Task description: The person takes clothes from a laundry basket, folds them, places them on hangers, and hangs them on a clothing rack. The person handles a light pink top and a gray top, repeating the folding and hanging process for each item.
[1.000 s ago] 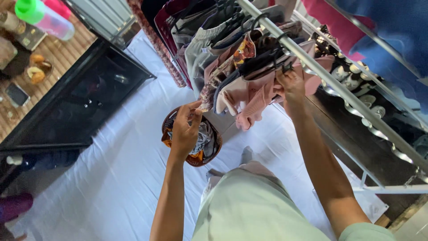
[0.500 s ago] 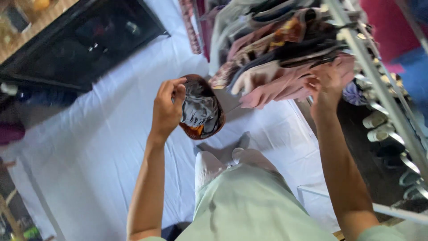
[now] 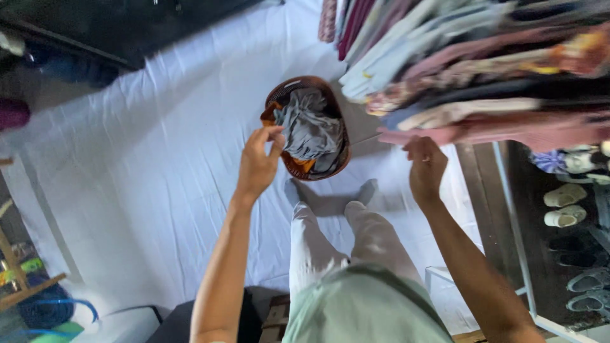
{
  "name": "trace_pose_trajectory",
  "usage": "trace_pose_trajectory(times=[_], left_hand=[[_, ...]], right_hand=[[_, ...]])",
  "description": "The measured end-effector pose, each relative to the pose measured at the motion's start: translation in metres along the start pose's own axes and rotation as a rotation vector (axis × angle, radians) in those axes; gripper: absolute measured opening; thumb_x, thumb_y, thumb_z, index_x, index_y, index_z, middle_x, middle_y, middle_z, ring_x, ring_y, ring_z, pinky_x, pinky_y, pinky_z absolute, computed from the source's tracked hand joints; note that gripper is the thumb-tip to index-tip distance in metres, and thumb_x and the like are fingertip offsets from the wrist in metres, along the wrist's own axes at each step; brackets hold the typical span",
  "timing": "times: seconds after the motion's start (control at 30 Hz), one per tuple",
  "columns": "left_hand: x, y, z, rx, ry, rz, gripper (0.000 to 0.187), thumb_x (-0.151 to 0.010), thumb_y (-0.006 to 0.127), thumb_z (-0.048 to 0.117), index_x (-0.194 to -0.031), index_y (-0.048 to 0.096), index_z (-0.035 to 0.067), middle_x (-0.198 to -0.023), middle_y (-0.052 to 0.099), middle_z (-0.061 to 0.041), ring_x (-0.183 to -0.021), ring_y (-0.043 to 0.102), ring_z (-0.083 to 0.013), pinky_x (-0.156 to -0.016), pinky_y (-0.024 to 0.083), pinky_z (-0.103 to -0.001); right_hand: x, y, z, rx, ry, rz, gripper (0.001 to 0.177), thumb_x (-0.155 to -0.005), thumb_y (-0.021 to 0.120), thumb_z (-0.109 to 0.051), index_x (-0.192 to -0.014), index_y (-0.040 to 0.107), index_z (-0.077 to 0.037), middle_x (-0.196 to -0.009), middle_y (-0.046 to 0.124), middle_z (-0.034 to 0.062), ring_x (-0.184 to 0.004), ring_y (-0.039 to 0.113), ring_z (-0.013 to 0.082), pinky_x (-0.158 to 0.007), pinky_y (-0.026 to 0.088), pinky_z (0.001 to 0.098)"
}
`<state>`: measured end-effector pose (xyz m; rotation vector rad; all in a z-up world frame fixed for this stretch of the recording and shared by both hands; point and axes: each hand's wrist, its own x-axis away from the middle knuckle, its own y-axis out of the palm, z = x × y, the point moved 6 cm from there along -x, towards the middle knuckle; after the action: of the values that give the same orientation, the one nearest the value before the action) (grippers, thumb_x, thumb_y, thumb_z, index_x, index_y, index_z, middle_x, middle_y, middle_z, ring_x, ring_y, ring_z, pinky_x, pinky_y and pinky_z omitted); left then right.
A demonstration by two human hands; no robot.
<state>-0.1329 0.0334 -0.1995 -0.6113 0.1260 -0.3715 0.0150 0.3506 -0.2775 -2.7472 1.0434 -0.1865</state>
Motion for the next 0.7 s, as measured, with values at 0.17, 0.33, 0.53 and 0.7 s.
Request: trace_pose_trajectory(times=[0.17, 0.33, 0.53, 0.7], left_hand=[[0.007, 0.02, -0.079, 0.042, -0.162, 0.025, 0.025, -0.106, 0.059, 0.026, -0.117, 0.07, 0.007, -0.103, 0.07, -0.014, -0.1, 0.069, -0.0325, -0.095, 0.052, -0.044], [0.012, 0.061, -0.162, 0.009, -0.216, 0.016, 0.02, -0.104, 0.061, 0.018, -0.117, 0.07, 0.007, -0.1, 0.071, -0.014, -0.098, 0.071, -0.0314, -0.09, 0.054, -0.044], [0.028, 0.128, -0.26, 0.126, -0.399, -0.046, 0.02, -0.104, 0.059, 0.017, -0.118, 0.07, 0.009, -0.099, 0.071, -0.01, -0.099, 0.071, -0.0316, -0.088, 0.054, -0.046], [0.035, 0.172, -0.308, 0.16, -0.5, -0.109, 0.02, -0.102, 0.058, 0.019, -0.116, 0.069, 0.009, -0.095, 0.07, -0.013, -0.099, 0.07, -0.0367, -0.089, 0.054, -0.049]], right_hand=[[-0.007, 0.088, 0.084, 0.258, 0.212, -0.264, 0.011, -0.096, 0.062, -0.012, -0.101, 0.073, -0.012, -0.091, 0.071, 0.0094, -0.088, 0.067, 0.0236, -0.081, 0.053, 0.0368], [-0.003, 0.157, 0.194, 0.449, 0.432, -0.52, 0.03, -0.101, 0.066, -0.037, -0.119, 0.071, -0.013, -0.114, 0.072, 0.0134, -0.111, 0.068, 0.0305, -0.094, 0.051, 0.046], [0.005, 0.202, 0.331, 0.588, 0.494, -0.449, 0.028, -0.096, 0.069, -0.032, -0.12, 0.069, -0.018, -0.116, 0.072, 0.0114, -0.114, 0.067, 0.0307, -0.099, 0.049, 0.0478], [0.009, 0.218, 0.437, 0.214, 0.68, -0.238, 0.046, -0.097, 0.072, -0.021, -0.135, 0.053, -0.005, -0.131, 0.064, 0.0166, -0.123, 0.059, 0.0292, -0.1, 0.049, 0.0407]])
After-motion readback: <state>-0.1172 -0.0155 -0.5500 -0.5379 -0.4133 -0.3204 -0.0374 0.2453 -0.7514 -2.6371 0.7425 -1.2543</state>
